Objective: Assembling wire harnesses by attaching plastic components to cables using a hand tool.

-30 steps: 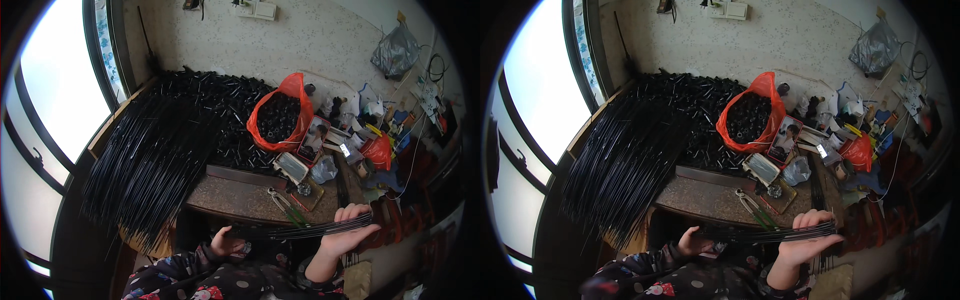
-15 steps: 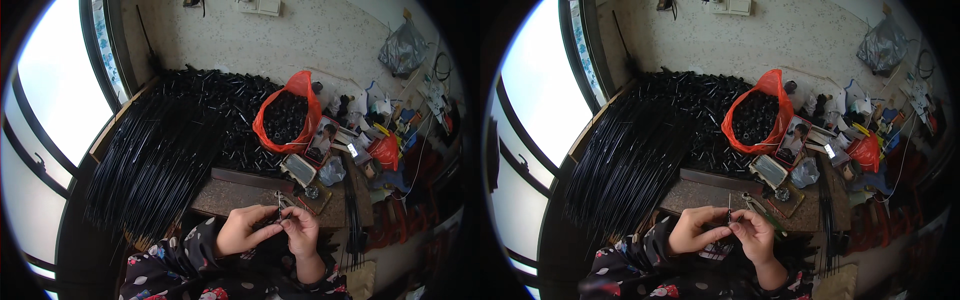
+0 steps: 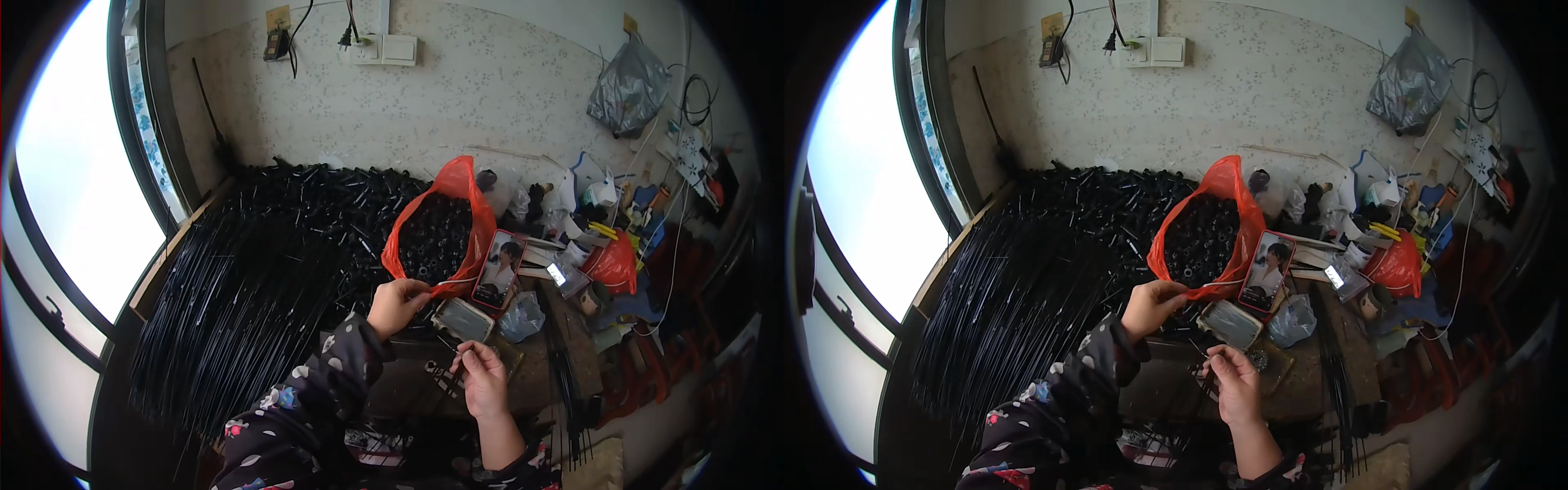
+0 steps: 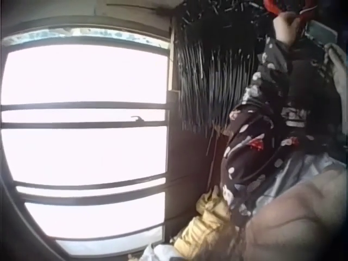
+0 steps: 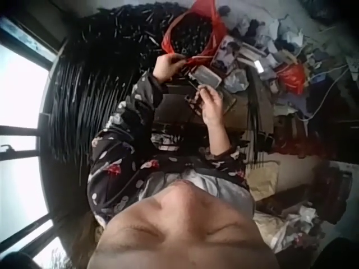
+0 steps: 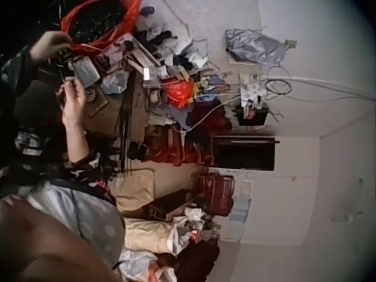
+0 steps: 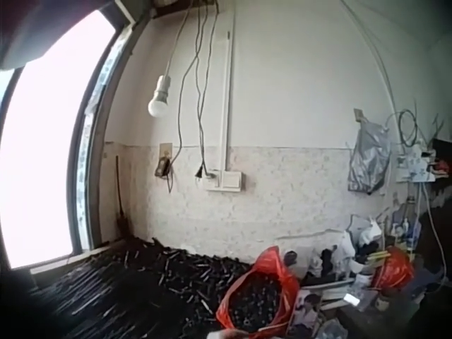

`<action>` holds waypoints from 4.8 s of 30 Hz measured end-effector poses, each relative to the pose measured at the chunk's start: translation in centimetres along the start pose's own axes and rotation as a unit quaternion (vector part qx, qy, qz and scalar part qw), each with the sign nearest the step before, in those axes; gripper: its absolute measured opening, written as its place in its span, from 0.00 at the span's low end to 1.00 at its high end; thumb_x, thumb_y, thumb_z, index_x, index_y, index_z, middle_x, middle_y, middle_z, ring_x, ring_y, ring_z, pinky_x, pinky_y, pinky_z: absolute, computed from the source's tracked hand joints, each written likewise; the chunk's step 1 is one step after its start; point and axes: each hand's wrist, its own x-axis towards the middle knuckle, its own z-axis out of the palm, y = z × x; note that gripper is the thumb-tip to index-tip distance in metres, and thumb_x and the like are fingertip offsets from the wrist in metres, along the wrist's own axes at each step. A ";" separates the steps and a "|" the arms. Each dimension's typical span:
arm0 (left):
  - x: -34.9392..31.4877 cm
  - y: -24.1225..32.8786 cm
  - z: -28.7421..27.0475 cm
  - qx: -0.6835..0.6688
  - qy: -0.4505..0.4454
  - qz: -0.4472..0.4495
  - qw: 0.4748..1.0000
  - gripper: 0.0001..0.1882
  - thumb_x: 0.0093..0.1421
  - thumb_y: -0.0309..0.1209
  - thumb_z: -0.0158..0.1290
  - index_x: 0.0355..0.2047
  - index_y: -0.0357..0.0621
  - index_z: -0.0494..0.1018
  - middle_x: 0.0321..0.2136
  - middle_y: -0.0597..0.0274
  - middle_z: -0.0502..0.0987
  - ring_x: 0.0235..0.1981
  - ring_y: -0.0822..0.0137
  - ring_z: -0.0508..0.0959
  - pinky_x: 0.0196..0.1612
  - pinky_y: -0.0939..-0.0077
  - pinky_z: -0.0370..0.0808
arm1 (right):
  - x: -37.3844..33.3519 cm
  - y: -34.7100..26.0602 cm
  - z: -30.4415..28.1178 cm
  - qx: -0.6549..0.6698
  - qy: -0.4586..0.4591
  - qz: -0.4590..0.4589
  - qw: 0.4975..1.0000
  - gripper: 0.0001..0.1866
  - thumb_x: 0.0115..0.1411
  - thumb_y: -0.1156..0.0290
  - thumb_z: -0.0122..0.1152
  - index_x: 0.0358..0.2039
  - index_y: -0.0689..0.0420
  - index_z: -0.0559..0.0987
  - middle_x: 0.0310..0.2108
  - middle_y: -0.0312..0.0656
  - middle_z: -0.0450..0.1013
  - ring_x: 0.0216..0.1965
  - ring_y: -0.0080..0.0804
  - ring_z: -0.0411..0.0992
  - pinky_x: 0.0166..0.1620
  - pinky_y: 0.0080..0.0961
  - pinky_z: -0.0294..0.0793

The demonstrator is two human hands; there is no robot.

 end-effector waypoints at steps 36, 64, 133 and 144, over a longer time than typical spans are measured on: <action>-15.0 9.7 -4.3 -0.627 -0.136 -0.092 0.762 0.08 0.55 0.19 0.49 0.36 0.32 0.72 0.41 0.44 0.69 0.35 0.57 0.76 0.34 0.64 0.79 | -7.0 -1.0 6.8 -0.001 -0.147 -0.004 0.989 0.07 0.56 0.78 0.55 0.36 0.65 0.71 0.32 0.41 0.72 0.32 0.26 0.72 0.38 0.21 0.73; -14.6 9.4 -5.1 -0.515 -0.249 0.069 0.817 0.05 0.52 0.20 0.54 0.29 0.34 0.77 0.43 0.51 0.67 0.40 0.66 0.71 0.39 0.75 0.74 | -7.5 -1.9 6.5 -0.009 -0.219 0.074 0.973 0.16 0.54 0.77 0.58 0.44 0.65 0.68 0.37 0.38 0.69 0.34 0.20 0.70 0.38 0.13 0.70; -17.7 12.9 -4.9 -0.161 0.028 0.019 0.986 0.11 0.55 0.32 0.52 0.24 0.36 0.67 0.13 0.66 0.68 0.14 0.78 0.65 0.19 0.83 0.61 | -9.1 -3.3 5.7 -0.526 -0.131 -0.334 0.771 0.16 0.41 0.79 0.66 0.34 0.62 0.77 0.28 0.43 0.72 0.28 0.39 0.71 0.32 0.27 0.71; -16.9 11.2 -3.0 -0.288 -0.207 -0.046 0.934 0.20 0.58 0.38 0.48 0.43 0.33 0.69 0.16 0.68 0.69 0.19 0.80 0.66 0.24 0.86 0.62 | -10.3 4.4 -6.7 -0.625 -0.060 0.078 0.774 0.18 0.45 0.82 0.53 0.39 0.56 0.71 0.44 0.44 0.60 0.43 0.36 0.65 0.41 0.30 0.67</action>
